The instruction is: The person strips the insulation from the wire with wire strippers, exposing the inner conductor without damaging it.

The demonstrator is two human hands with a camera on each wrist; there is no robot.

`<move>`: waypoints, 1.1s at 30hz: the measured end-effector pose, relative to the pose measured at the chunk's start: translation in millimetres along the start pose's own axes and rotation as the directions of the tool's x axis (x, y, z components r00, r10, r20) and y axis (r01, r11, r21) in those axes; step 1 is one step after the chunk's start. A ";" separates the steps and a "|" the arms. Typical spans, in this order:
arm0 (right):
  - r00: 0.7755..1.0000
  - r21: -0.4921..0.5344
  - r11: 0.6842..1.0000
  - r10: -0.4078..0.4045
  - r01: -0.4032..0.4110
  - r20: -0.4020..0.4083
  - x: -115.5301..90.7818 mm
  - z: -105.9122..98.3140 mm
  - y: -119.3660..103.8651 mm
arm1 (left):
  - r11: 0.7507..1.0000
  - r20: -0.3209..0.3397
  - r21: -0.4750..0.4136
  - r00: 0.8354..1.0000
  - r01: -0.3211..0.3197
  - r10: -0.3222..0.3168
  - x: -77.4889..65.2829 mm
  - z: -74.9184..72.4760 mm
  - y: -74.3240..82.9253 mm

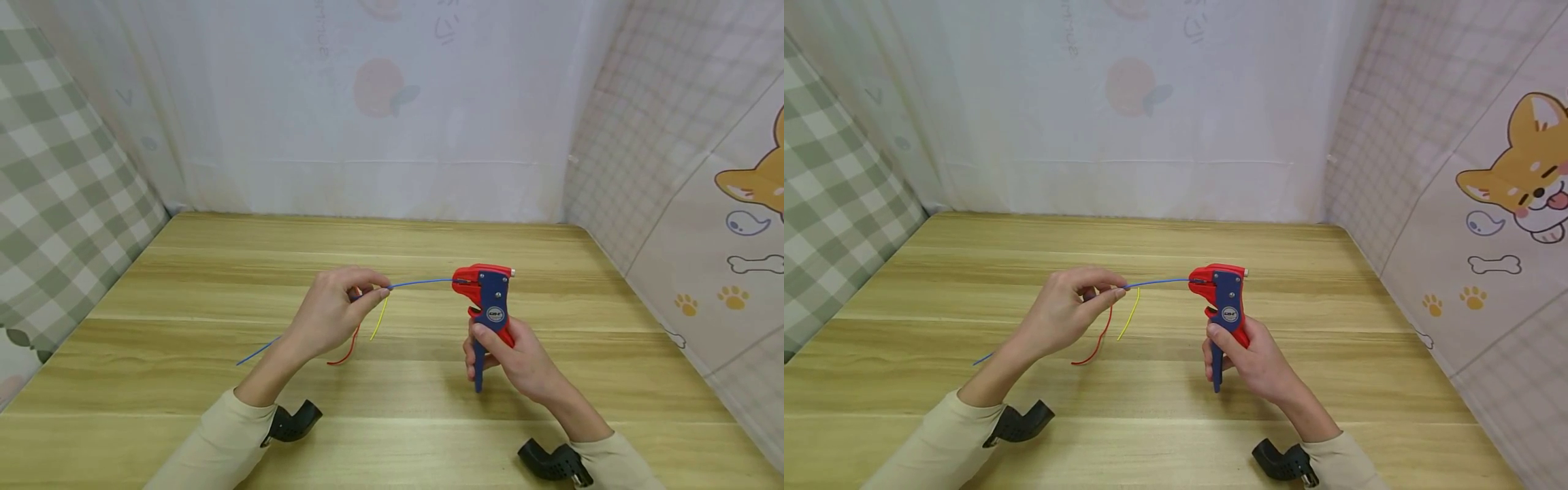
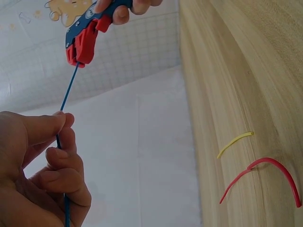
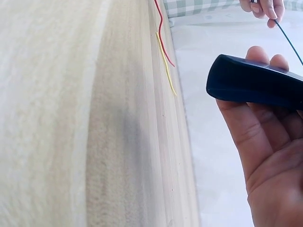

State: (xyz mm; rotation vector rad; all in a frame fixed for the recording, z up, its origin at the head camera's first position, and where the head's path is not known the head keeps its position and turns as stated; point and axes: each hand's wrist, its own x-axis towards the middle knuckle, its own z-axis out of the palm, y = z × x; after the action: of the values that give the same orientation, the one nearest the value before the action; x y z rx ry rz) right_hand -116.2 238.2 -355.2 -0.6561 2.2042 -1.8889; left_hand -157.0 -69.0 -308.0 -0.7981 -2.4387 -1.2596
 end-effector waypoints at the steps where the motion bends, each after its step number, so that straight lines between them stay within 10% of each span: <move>1: 1.000 0.002 1.000 0.003 -0.003 0.001 -0.1 -0.1 0.1 | 1.000 0.000 0.000 1.000 0.002 -0.002 0.1 0.1 0.3; 33: 1.000 -0.030 0.999 -0.021 0.021 -0.019 -2.8 1.6 -0.7 | 1.000 -0.002 0.009 1.000 0.025 -0.025 -0.6 1.8 2.0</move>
State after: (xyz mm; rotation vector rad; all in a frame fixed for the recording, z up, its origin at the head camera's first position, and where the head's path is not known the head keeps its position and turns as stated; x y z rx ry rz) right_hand -112.9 237.9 -355.2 -0.6720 2.2500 -1.8832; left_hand -155.3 -66.8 -308.0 -0.7651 -2.4585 -1.2570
